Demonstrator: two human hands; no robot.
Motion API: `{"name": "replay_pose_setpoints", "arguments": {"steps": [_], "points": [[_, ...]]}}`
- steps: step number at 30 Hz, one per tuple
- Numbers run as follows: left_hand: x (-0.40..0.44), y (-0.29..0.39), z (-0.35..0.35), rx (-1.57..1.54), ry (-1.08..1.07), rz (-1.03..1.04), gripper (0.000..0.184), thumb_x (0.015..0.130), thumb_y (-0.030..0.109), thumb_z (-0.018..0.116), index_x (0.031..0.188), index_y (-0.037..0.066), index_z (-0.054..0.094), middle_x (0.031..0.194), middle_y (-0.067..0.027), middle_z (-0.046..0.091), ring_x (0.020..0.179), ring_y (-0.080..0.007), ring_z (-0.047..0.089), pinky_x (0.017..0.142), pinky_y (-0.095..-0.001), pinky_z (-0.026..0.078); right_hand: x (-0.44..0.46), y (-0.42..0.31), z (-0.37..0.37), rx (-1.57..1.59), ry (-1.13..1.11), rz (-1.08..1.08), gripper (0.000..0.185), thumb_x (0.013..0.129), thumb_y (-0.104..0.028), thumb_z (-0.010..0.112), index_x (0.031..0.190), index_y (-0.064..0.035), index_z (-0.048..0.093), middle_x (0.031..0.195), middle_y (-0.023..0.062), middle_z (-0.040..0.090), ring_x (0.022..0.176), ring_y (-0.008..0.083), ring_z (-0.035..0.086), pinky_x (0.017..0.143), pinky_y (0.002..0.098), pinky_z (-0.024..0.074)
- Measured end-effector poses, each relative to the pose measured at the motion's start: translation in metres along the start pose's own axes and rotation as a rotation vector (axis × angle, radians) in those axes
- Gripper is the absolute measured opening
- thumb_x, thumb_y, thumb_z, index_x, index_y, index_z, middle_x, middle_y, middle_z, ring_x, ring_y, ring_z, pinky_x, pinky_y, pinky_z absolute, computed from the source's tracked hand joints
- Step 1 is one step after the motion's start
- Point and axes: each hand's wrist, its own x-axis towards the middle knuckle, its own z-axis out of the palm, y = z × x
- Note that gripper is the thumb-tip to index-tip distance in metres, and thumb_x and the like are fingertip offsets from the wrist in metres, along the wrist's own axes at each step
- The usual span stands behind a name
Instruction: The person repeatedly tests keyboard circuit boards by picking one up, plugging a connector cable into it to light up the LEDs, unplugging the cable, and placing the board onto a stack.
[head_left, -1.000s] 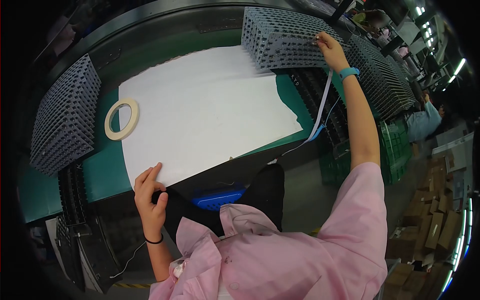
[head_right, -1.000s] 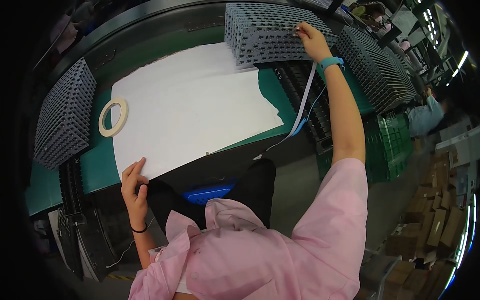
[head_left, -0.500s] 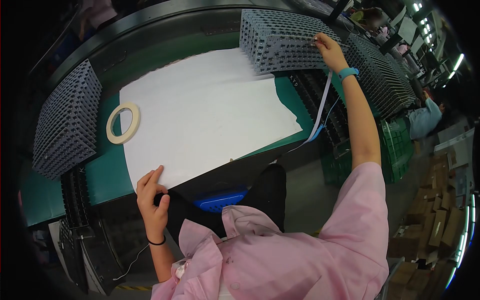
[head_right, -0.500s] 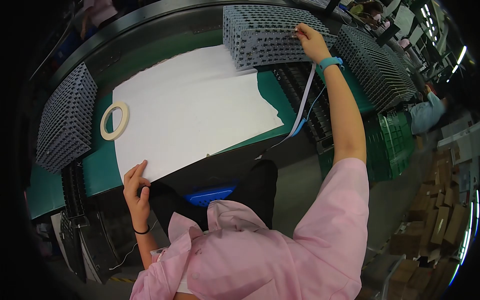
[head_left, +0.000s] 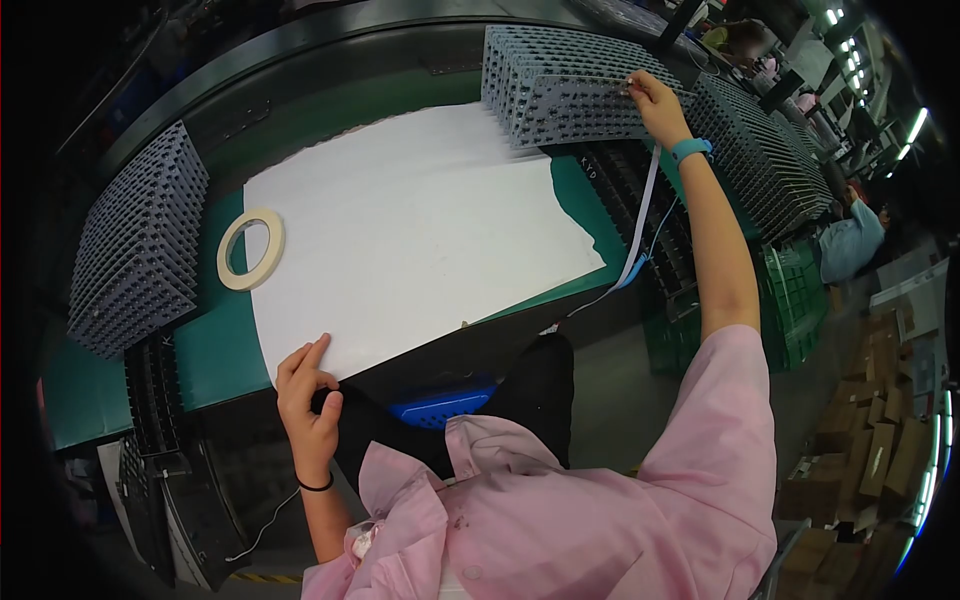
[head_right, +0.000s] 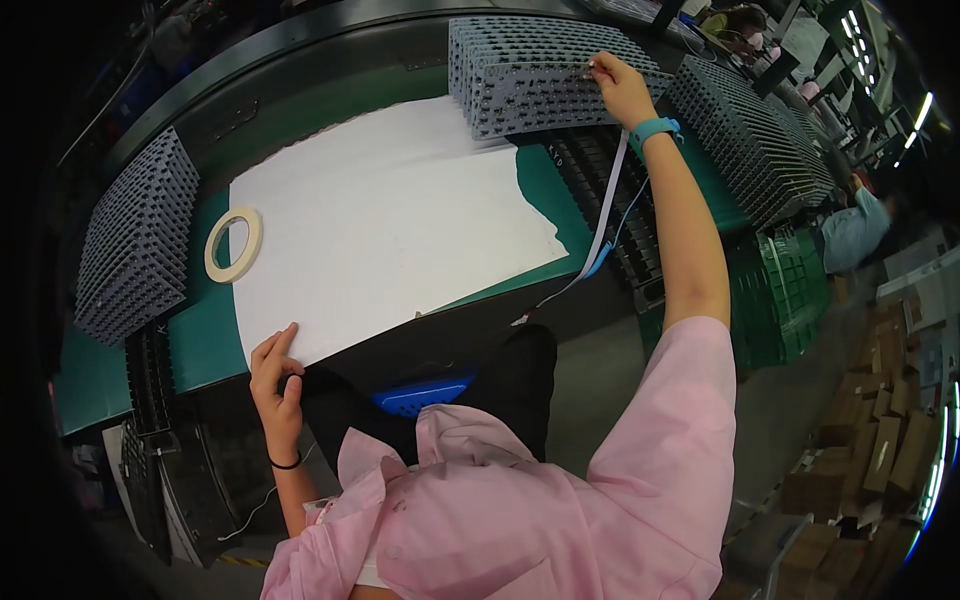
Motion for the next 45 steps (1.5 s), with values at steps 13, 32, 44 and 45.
{"name": "replay_pose_setpoints", "arguments": {"steps": [13,32,44,45], "points": [[-0.002,-0.006,0.0,0.01,0.003,0.001,0.042,0.08,0.044,0.05,0.064,0.005,0.051,0.12,-0.0091,0.057,0.112,-0.0259,0.043,0.084,-0.0292,0.039,-0.009,0.0,-0.002,0.017,-0.015,-0.011,0.016,0.083,-0.004,0.05,0.097,-0.0079,0.056,0.081,0.0027,0.06,0.068,0.0164,0.05,0.064,0.0262,0.0408],[-0.004,-0.008,-0.049,-0.099,0.116,-0.045,0.008,0.067,0.0,0.057,0.075,0.001,0.055,0.103,-0.0132,0.063,0.088,-0.0237,0.057,0.077,-0.0292,0.043,-0.015,-0.015,0.026,0.182,0.258,0.165,0.021,0.082,-0.005,0.054,0.102,-0.0075,0.053,0.064,0.0041,0.057,0.05,0.0107,0.044,0.046,0.0243,0.0347],[0.044,-0.053,-0.177,0.745,0.681,0.076,0.053,0.079,-0.002,0.045,0.131,0.001,0.035,0.136,-0.0162,0.037,0.122,-0.0318,0.039,0.102,-0.0371,0.029,-0.077,-0.105,0.026,0.423,0.025,0.117,0.022,0.075,0.002,0.056,0.096,-0.0068,0.053,0.054,-0.0045,0.043,0.048,0.0055,0.033,0.048,0.0188,0.0279],[0.046,-0.057,-0.18,0.783,0.641,0.088,0.055,0.076,-0.003,0.046,0.129,0.001,0.037,0.136,-0.0166,0.038,0.121,-0.0326,0.039,0.102,-0.0375,0.029,-0.084,-0.116,0.025,0.44,-0.018,0.129,0.023,0.075,0.002,0.056,0.097,-0.0061,0.053,0.058,-0.0041,0.044,0.05,0.0052,0.034,0.049,0.0179,0.029]]}}
